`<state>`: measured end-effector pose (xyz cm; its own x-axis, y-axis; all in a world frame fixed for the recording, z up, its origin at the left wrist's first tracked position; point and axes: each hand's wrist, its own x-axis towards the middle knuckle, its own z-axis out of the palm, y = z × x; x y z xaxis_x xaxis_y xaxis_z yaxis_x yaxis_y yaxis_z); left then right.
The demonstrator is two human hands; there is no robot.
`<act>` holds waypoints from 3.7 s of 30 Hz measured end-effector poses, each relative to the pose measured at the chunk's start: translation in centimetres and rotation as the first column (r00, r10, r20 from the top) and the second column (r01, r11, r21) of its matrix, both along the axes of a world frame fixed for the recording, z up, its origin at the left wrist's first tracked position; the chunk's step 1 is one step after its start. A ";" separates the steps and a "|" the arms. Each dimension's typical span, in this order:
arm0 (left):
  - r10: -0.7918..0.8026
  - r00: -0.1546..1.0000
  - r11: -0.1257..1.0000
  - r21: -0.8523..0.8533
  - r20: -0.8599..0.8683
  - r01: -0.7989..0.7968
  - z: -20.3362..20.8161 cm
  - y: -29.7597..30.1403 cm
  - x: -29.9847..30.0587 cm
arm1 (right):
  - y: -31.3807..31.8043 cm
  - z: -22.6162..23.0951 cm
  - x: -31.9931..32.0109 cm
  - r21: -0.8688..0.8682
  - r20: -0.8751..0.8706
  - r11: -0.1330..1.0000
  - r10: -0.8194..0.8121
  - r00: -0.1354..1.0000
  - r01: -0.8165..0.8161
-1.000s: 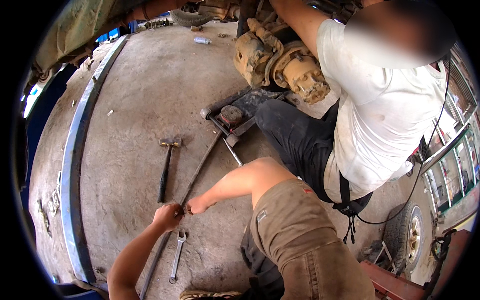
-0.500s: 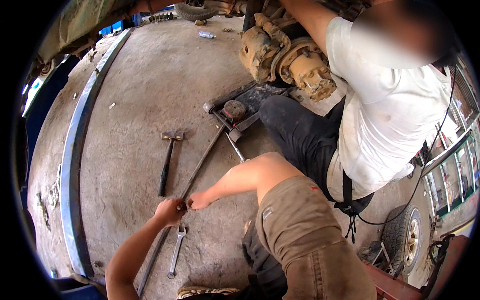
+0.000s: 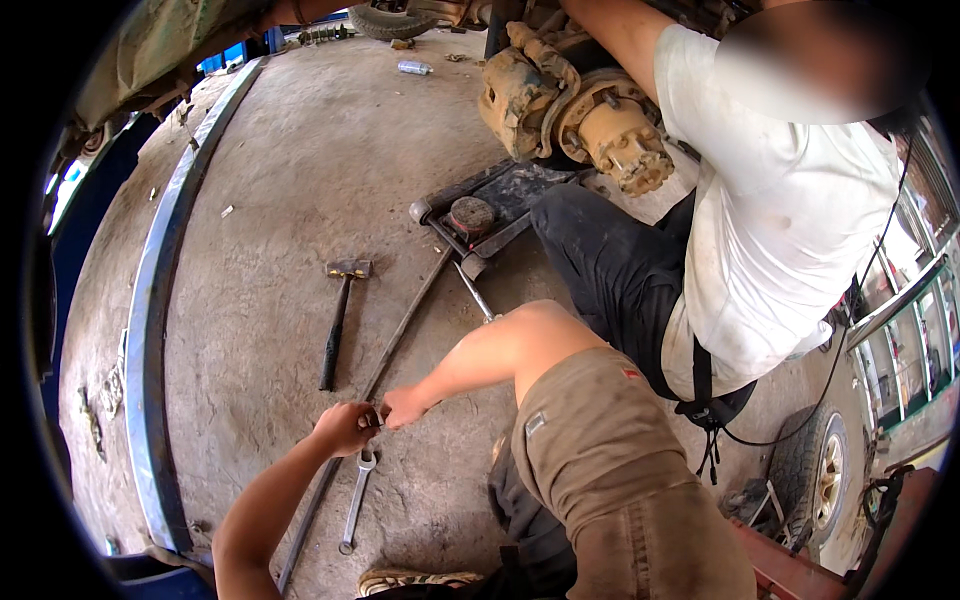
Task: The person sits on the floor and repeatedly bends, twists, and manipulates a small metal wire or rod with their hands. A coworker works on a vehicle's wheel hub in the background.
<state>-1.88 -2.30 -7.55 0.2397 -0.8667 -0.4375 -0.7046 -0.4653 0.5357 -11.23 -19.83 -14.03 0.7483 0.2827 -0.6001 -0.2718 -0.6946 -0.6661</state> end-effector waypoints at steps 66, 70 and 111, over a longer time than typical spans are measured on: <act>-0.030 0.999 1.000 -0.001 -0.039 0.030 -0.4 -0.3 0.1 | -0.4 0.6 -0.8 0.029 -0.125 0.980 -0.193 0.973 0.198; -0.044 0.998 0.999 -0.018 -0.038 0.043 -0.8 0.3 -1.2 | -0.3 0.9 -1.1 0.063 -0.167 0.990 -0.117 0.979 0.129; -0.482 0.853 0.848 0.356 0.203 0.394 -4.5 3.5 3.5 | -9.7 5.0 1.5 -0.435 -0.303 0.807 0.287 0.909 -0.400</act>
<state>1.61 1.20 -12.03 0.0131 -0.7524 -0.6585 -0.9680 -0.1745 0.1802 -9.71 -29.50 -9.00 0.4947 0.1331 -0.8588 -0.0487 -0.9824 -0.1803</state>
